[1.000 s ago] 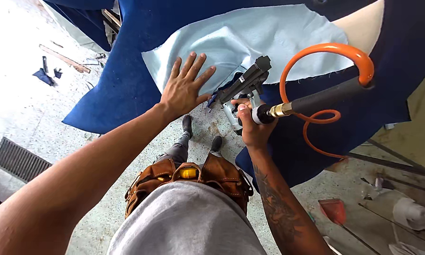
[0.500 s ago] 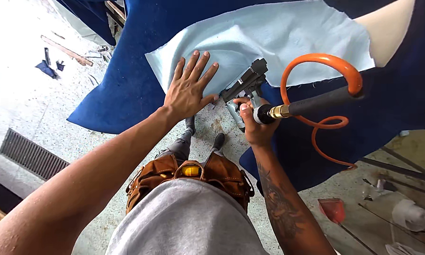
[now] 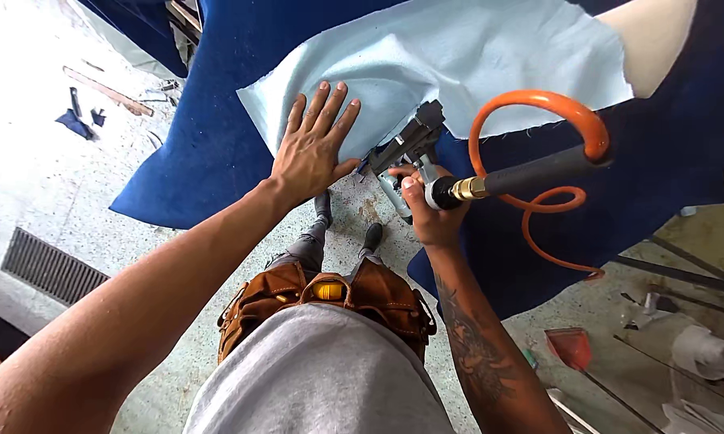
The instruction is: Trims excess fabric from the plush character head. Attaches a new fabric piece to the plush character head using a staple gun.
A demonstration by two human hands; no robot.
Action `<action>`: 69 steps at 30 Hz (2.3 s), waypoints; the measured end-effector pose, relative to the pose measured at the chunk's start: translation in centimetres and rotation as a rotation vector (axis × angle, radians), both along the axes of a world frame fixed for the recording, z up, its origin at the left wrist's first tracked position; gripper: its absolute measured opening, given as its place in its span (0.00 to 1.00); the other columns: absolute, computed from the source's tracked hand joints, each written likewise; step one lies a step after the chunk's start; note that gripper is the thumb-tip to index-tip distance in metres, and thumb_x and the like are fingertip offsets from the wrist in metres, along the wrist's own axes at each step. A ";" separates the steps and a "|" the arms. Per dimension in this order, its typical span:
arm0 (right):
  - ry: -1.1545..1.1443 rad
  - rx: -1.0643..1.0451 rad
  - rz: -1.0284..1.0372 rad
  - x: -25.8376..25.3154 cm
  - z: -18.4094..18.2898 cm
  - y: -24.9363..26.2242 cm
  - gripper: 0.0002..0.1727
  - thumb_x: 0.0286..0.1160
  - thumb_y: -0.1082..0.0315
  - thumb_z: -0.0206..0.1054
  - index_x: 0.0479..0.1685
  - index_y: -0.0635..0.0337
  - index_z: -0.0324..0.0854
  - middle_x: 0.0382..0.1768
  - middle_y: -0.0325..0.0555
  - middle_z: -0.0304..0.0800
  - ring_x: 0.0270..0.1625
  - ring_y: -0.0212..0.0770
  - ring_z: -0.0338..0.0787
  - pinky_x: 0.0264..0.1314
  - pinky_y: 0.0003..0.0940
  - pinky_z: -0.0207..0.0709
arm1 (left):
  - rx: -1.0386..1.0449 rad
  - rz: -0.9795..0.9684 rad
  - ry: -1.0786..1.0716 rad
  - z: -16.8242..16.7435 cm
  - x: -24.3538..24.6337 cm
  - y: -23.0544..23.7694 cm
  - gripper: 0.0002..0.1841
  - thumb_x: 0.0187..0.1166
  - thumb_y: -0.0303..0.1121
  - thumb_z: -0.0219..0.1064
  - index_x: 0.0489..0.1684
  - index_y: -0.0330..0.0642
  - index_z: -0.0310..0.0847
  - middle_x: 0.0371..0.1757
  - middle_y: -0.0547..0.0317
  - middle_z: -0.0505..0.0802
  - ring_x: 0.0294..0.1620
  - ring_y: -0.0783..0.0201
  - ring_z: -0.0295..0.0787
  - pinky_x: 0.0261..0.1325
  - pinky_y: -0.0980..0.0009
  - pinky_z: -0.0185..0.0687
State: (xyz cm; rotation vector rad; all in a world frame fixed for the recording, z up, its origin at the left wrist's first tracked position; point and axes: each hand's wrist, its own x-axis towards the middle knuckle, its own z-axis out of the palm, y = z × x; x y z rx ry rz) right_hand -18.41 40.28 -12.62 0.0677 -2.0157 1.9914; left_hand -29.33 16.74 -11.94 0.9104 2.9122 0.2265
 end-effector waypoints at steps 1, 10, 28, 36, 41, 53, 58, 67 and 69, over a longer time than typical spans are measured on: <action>0.000 -0.012 0.000 0.3 0.0 -0.3 0.10 0.75 0.65 0.69 0.40 0.65 0.86 0.44 0.57 0.96 0.45 0.51 0.96 0.49 0.47 0.90 | -0.003 0.003 -0.002 0.0 0.1 0.0 0.49 0.77 0.74 0.49 0.98 0.60 0.42 0.99 0.58 0.43 0.99 0.50 0.30 0.95 0.38 0.29; 0.031 0.056 -0.055 -0.1 0.5 -1.9 0.09 0.73 0.66 0.71 0.40 0.65 0.86 0.39 0.52 0.96 0.43 0.47 0.96 0.50 0.47 0.91 | 0.001 0.020 0.017 -0.3 0.1 -0.3 0.52 0.74 0.76 0.53 0.98 0.58 0.45 0.99 0.57 0.46 0.99 0.51 0.32 0.96 0.39 0.30; 0.027 -0.182 -0.266 5.1 -0.9 2.3 0.06 0.73 0.73 0.69 0.40 0.68 0.84 0.41 0.59 0.97 0.39 0.50 0.96 0.42 0.45 0.90 | 0.051 -0.127 -0.057 0.6 -0.2 -2.9 0.50 0.74 0.74 0.57 0.97 0.61 0.49 0.98 0.63 0.49 0.99 0.56 0.33 0.97 0.44 0.32; 0.012 -0.240 -0.279 7.1 -1.0 3.3 0.08 0.71 0.71 0.73 0.41 0.68 0.84 0.40 0.55 0.97 0.42 0.48 0.97 0.46 0.45 0.92 | -0.018 -0.095 -0.016 0.8 0.4 -2.1 0.57 0.65 0.76 0.64 0.97 0.61 0.46 0.98 0.62 0.49 0.99 0.56 0.33 0.97 0.44 0.31; 0.017 -0.264 -0.307 8.7 1.9 5.2 0.10 0.75 0.69 0.70 0.45 0.69 0.85 0.45 0.61 0.96 0.44 0.54 0.96 0.48 0.50 0.91 | 0.053 -0.055 -0.050 2.6 -0.2 -1.4 0.48 0.65 0.75 0.66 0.89 0.63 0.66 0.94 0.63 0.62 0.96 0.57 0.47 0.94 0.43 0.43; -0.038 -0.385 -0.835 12.2 3.7 13.8 0.13 0.86 0.63 0.49 0.35 0.54 0.76 0.38 0.49 0.92 0.58 0.58 0.92 0.68 0.61 0.82 | 0.068 -0.067 -0.105 4.4 -17.5 14.0 0.56 0.40 0.77 0.79 0.75 0.54 0.79 0.67 0.48 0.87 0.72 0.41 0.78 0.71 0.31 0.69; -0.025 -0.612 -0.994 11.8 3.2 13.5 0.16 0.87 0.62 0.49 0.26 0.51 0.72 0.36 0.47 0.90 0.56 0.52 0.92 0.67 0.53 0.83 | 0.238 -0.175 -0.473 6.0 -19.8 15.4 0.20 0.69 0.50 0.79 0.42 0.42 0.86 0.37 0.51 0.93 0.40 0.54 0.92 0.50 0.44 0.86; -0.062 -0.164 -0.861 8.8 4.8 10.9 0.03 0.78 0.65 0.62 0.38 0.51 0.78 0.41 0.46 0.92 0.53 0.55 0.92 0.65 0.58 0.85 | 0.495 -0.326 -0.329 7.8 -22.6 18.9 0.20 0.69 0.49 0.80 0.40 0.41 0.83 0.35 0.55 0.89 0.38 0.58 0.88 0.47 0.53 0.86; -0.050 -0.110 -0.772 7.7 4.6 10.5 0.04 0.75 0.64 0.68 0.40 0.51 0.81 0.41 0.45 0.91 0.51 0.54 0.93 0.61 0.57 0.87 | 0.583 -0.506 -0.491 8.9 -23.1 19.8 0.19 0.67 0.44 0.82 0.35 0.41 0.80 0.28 0.59 0.84 0.29 0.65 0.81 0.37 0.63 0.81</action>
